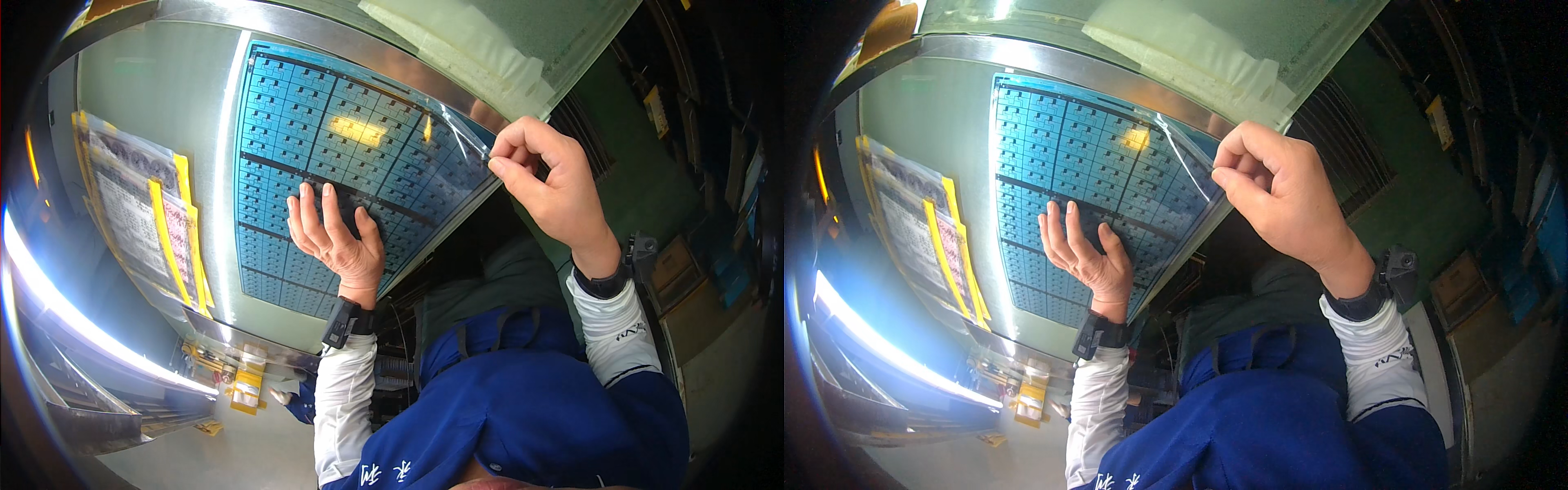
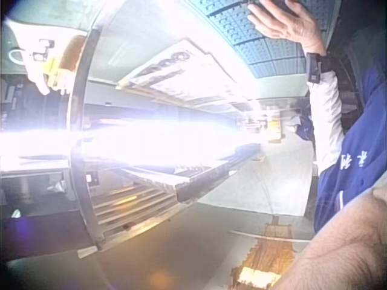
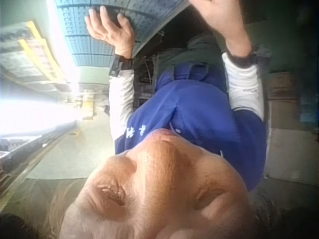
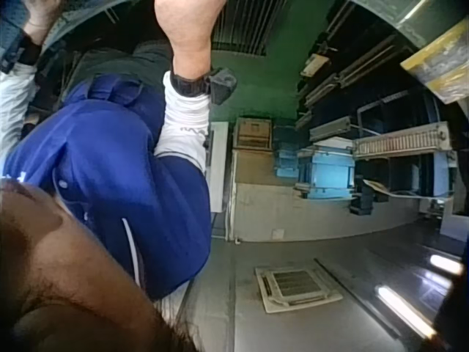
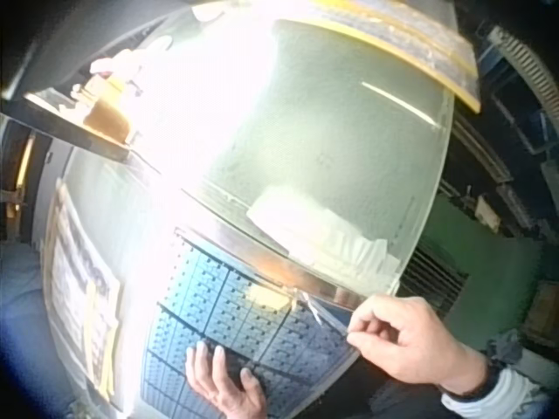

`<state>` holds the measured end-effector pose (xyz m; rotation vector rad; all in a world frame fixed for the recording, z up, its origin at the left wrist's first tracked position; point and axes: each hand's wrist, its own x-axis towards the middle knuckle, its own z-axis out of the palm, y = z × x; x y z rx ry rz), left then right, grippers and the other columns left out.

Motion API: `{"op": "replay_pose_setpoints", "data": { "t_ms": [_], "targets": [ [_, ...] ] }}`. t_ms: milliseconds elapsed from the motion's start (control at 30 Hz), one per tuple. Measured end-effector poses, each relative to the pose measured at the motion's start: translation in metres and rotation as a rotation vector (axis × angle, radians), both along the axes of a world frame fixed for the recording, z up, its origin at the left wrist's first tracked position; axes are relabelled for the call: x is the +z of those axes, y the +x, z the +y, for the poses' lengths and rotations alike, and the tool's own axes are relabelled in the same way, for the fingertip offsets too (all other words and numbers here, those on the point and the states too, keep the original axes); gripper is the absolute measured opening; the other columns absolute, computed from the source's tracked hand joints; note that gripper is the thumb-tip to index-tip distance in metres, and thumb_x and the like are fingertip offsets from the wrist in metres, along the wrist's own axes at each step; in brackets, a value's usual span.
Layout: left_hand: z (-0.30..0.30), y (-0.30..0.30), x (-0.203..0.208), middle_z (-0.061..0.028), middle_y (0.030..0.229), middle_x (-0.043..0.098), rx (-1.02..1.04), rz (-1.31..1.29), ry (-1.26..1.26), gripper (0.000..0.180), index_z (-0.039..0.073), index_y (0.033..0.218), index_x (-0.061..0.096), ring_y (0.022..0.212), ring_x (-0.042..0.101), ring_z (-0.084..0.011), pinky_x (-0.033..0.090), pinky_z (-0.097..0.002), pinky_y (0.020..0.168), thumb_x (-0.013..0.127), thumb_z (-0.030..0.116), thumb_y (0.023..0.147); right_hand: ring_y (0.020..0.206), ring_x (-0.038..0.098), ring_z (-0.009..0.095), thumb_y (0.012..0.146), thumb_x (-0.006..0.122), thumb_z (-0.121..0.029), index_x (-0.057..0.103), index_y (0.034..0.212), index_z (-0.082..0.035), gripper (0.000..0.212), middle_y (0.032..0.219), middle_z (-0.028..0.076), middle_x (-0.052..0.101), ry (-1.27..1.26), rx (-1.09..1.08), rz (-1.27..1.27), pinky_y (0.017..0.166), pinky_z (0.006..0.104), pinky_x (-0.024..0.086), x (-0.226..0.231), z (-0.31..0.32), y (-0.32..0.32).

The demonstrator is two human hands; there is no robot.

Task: The recorder is placing and aligning small components or protective layers onto a large green circuit board panel on an industrial workbench.

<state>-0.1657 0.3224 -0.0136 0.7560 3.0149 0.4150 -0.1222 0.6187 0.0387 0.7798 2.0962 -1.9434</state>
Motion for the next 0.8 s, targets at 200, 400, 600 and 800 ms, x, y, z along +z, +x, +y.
{"op": "replay_pose_setpoints", "data": {
  "t_ms": [200,400,600,800],
  "targets": [
    [-0.001,0.000,0.000,-0.0203,0.161,0.043,0.003,-0.007,-0.003,0.053,0.005,0.152,0.050,0.151,0.034,-0.0441,0.025,-0.0555,0.123,0.061,0.019,0.101,0.068,0.055,0.004,0.092,0.070,-0.001,0.066,0.091,-0.003,0.005,0.074,-0.002,0.061,-0.059,0.074,0.107,0.061,0.0223,0.042,0.010,0.001,-0.005],
    [0.000,0.000,0.000,-0.0203,0.160,0.043,0.002,-0.007,-0.005,0.053,0.006,0.151,0.050,0.150,0.034,-0.0441,0.025,-0.0555,0.123,0.061,0.019,0.101,0.066,0.051,0.003,0.093,0.071,-0.003,0.065,0.090,-0.003,0.006,0.074,-0.003,0.061,0.012,0.005,-0.046,0.059,0.0219,0.040,-0.004,0.005,0.003],
    [0.000,0.001,0.000,-0.0203,0.160,0.043,0.005,-0.002,-0.007,0.054,0.005,0.151,0.051,0.150,0.034,-0.0441,0.025,-0.0554,0.123,0.062,0.017,0.100,0.064,0.048,0.002,0.093,0.070,-0.004,0.066,0.090,-0.002,0.006,0.073,-0.004,0.060,-0.005,-0.022,-0.046,0.058,0.0220,0.039,-0.008,0.005,0.005],
    [0.000,0.000,-0.001,-0.0200,0.160,0.044,-0.005,0.006,0.007,0.054,0.005,0.152,0.050,0.150,0.035,-0.0438,0.025,-0.0553,0.124,0.062,0.017,0.100,0.064,0.049,0.002,0.093,0.070,-0.003,0.065,0.090,-0.001,0.006,0.072,-0.003,0.060,-0.006,-0.036,-0.074,0.058,0.0221,0.039,-0.008,0.005,0.004]
  ]
}}
